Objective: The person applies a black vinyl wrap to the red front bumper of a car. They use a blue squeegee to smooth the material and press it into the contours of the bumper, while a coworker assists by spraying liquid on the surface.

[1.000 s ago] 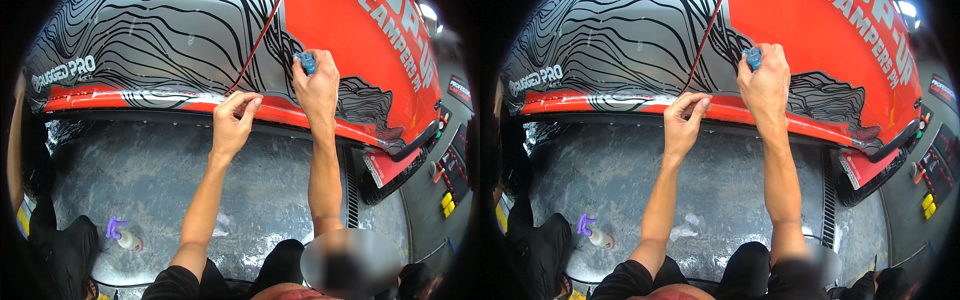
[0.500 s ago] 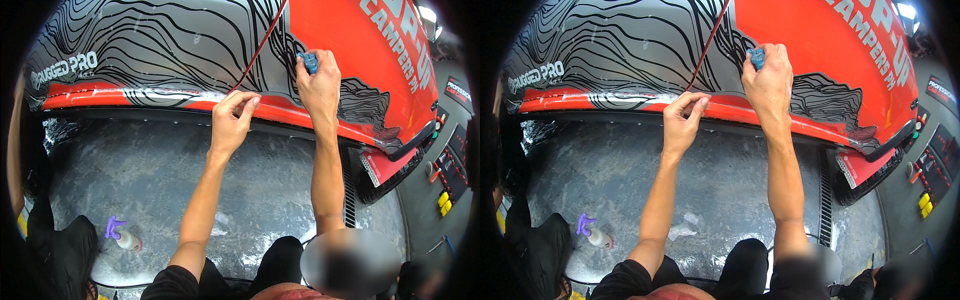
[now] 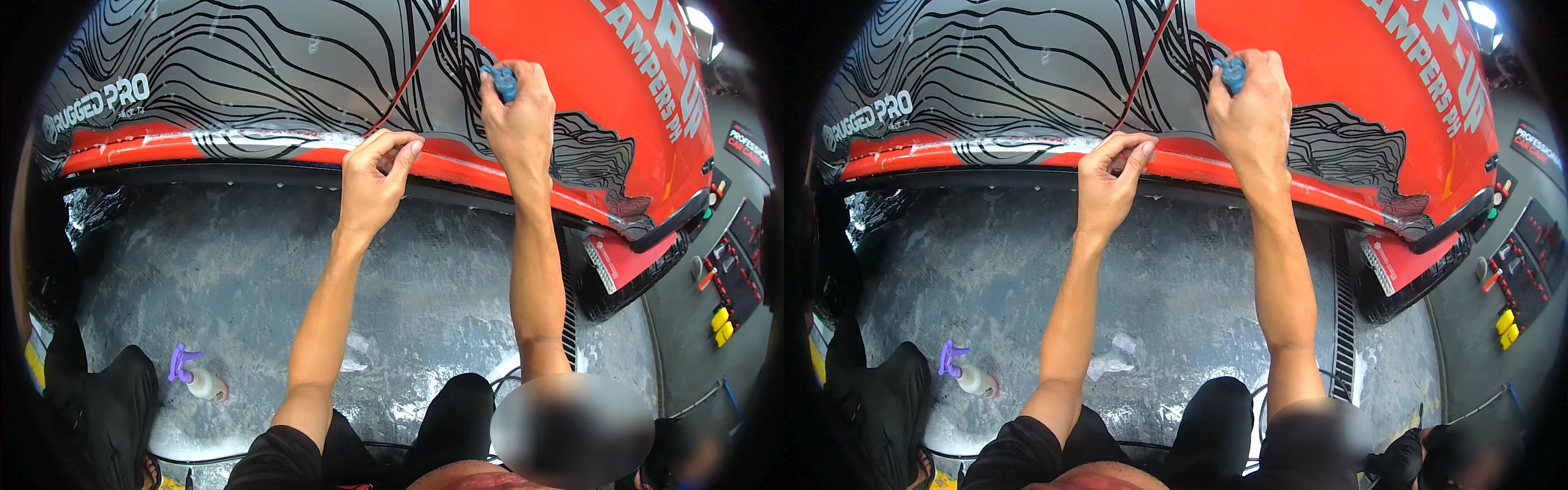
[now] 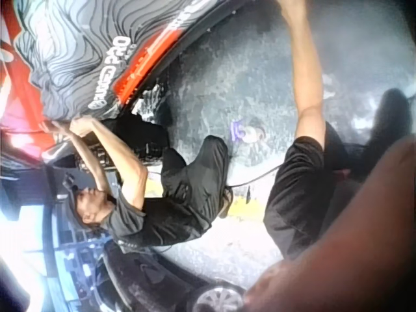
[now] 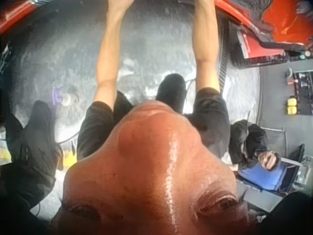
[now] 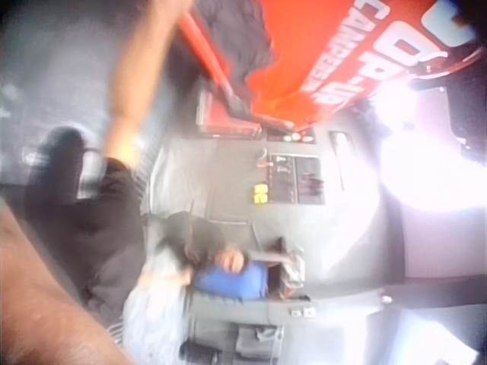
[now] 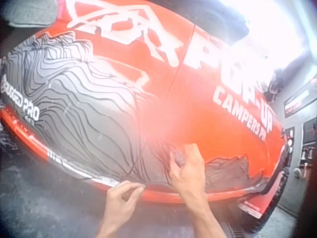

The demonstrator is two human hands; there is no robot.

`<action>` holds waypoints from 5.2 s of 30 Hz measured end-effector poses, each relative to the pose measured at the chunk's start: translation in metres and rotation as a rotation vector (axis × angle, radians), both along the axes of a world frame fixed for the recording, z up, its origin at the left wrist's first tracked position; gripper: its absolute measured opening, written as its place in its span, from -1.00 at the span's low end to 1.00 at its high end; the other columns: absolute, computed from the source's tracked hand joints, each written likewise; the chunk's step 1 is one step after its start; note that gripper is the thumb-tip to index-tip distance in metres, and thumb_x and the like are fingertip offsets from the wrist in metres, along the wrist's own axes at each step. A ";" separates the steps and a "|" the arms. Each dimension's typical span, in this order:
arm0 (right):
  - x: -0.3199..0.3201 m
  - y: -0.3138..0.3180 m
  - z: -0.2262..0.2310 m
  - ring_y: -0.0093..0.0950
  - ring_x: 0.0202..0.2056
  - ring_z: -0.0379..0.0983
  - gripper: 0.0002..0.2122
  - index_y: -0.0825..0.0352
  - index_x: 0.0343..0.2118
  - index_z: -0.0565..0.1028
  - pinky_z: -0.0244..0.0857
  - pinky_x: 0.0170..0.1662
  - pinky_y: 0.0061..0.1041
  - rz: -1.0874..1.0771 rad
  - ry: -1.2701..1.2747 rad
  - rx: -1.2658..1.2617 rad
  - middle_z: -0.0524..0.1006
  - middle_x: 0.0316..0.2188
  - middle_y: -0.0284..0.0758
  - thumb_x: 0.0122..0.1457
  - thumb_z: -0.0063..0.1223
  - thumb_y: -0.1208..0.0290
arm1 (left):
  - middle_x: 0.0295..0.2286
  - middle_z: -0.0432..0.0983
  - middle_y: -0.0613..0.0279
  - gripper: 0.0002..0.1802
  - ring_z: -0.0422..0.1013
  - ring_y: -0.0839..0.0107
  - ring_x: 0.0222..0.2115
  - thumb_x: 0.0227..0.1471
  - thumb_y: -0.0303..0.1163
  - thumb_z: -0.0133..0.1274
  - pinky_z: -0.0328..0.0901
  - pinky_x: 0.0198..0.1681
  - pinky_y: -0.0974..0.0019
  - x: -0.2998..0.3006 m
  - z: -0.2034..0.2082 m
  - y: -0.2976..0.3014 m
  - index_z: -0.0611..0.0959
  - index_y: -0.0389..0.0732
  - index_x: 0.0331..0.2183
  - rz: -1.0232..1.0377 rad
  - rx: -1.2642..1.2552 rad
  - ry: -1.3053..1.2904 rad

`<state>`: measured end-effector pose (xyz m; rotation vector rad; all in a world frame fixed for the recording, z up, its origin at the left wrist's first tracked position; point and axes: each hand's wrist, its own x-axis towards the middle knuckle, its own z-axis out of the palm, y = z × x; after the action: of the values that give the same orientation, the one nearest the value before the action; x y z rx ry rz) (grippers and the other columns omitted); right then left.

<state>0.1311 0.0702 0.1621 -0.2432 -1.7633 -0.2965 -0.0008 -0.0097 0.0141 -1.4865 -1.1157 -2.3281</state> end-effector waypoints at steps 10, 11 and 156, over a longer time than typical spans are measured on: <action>0.004 0.011 0.016 -0.27 -0.42 0.55 -0.82 0.47 -0.26 0.56 0.44 -0.28 -0.29 -0.006 -0.008 0.189 0.57 -0.41 -0.15 0.18 0.27 0.46 | -0.41 0.64 0.27 -0.88 0.50 0.57 -0.44 0.27 -0.49 0.26 0.37 -0.39 0.45 -0.007 -0.002 0.006 0.79 -0.35 -0.21 0.008 0.091 -0.041; -0.001 0.009 0.019 -0.25 -0.42 0.55 -0.82 0.47 -0.26 0.55 0.44 -0.28 -0.28 -0.014 -0.007 0.226 0.57 -0.40 -0.15 0.18 0.28 0.46 | -0.39 0.63 0.28 -0.86 0.51 0.57 -0.41 0.29 -0.48 0.25 0.39 -0.36 0.46 -0.007 -0.003 0.007 0.79 -0.35 -0.19 0.000 0.073 -0.037; -0.011 0.017 -0.047 -0.14 -0.31 0.55 -0.88 0.45 -0.33 0.57 0.41 -0.18 -0.21 0.287 0.480 -0.265 0.56 -0.36 -0.14 0.14 0.32 0.56 | -0.32 0.64 0.26 -0.87 0.46 0.54 -0.41 0.27 -0.48 0.25 0.33 -0.35 0.43 0.008 0.001 0.003 0.79 -0.30 -0.17 0.135 -0.051 0.087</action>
<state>0.1198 0.0869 0.1155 -0.2249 -1.3325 0.1945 0.0069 -0.0064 0.0150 -1.4660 -1.2204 -2.1404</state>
